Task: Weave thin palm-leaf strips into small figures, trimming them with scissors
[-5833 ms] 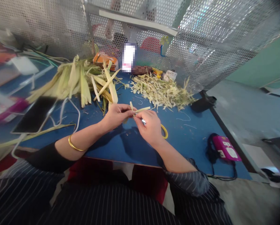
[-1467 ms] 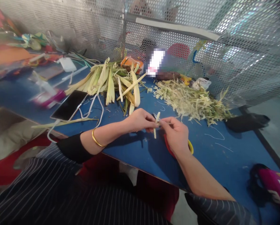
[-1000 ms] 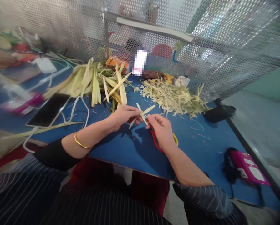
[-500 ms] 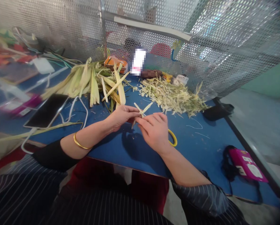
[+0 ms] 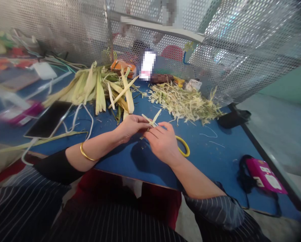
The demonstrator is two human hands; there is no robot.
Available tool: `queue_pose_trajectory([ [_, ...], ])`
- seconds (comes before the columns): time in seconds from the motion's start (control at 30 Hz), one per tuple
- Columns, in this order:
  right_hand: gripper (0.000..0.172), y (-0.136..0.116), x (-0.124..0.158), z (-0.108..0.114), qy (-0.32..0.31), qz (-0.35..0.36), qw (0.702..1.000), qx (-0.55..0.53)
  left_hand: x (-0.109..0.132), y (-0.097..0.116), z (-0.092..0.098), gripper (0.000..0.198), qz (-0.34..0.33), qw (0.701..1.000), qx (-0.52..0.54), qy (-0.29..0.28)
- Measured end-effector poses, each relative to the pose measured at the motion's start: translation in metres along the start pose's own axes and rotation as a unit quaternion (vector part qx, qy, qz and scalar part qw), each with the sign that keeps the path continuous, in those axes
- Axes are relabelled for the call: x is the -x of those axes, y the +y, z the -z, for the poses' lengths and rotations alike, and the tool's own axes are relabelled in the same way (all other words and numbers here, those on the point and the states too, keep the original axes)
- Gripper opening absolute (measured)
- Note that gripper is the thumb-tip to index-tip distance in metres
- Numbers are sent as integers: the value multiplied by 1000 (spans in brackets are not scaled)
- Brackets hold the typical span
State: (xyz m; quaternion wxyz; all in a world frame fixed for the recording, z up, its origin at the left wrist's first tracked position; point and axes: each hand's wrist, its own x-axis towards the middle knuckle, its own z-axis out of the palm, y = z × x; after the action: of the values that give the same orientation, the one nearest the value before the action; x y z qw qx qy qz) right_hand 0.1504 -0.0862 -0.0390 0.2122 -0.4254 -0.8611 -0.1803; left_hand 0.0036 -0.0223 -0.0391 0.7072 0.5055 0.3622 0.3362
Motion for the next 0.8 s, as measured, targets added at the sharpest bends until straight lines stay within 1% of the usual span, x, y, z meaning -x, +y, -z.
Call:
queue_pose_trajectory([
  [0.1, 20, -2, 0, 2, 5, 14, 999, -28, 0, 0, 1, 10, -5, 1000, 1, 3],
  [0.17, 18, -3, 1, 5, 31, -5, 997, -71, 0, 3, 2, 9, -15, 1000, -2, -1],
  [0.2, 17, -2, 1, 6, 56, -36, 993, -99, 0, 6, 3, 10, -16, 1000, -4, -5],
  [0.23, 17, -1, 2, 6, 89, -86, 984, -129, 0, 8, 4, 11, -13, 1000, -8, -11],
  [0.27, 17, 2, 2, 6, 124, -154, 967, -161, 1, 10, 4, 12, -6, 1000, -12, -17],
  [0.3, 18, 5, 2, 5, 158, -231, 939, -200, 1, 12, 5, 12, 2, 1000, -18, -21],
  [0.33, 20, 8, 2, 3, 184, -310, 900, -245, 2, 14, 5, 11, 12, 999, -26, -24],
  [0.37, 24, 12, 1, 1, 198, -379, 853, -299, 3, 16, 4, 9, 20, 999, -34, -28],
  [0.4, 28, 15, 0, -2, 197, -429, 804, -363, 3, 16, 4, 7, 24, 998, -42, -32],
  [0.43, 30, 18, -1, -4, 178, -458, 758, -428, 4, 17, 3, 6, 24, 998, -48, -37],
  [0.47, 29, 19, -3, -5, 153, -468, 722, -486, 5, 17, 3, 7, 23, 997, -56, -44],
  [0.5, 27, 19, -4, -6, 129, -465, 697, -531, 6, 17, 2, 11, 19, 996, -67, -53],
  [0.53, 23, 18, -5, -5, 108, -456, 683, -560, 6, 16, 2, 15, 13, 995, -83, -57],
  [0.6, 18, 15, -6, -4, 93, -440, 676, -584, 7, 14, 1, 22, -6, 991, -125, -56],
  [0.67, 14, 11, -6, -2, 99, -437, 671, -591, 7, 11, 1, 24, -28, 984, -167, -47],
  [0.73, 12, 9, -6, -2, 104, -433, 666, -598, 7, 10, 0, 24, -31, 980, -190, -50],
  [0.8, 12, 8, -5, -4, 111, -432, 670, -594, 9, 11, 0, 24, -40, 974, -217, -57],
])
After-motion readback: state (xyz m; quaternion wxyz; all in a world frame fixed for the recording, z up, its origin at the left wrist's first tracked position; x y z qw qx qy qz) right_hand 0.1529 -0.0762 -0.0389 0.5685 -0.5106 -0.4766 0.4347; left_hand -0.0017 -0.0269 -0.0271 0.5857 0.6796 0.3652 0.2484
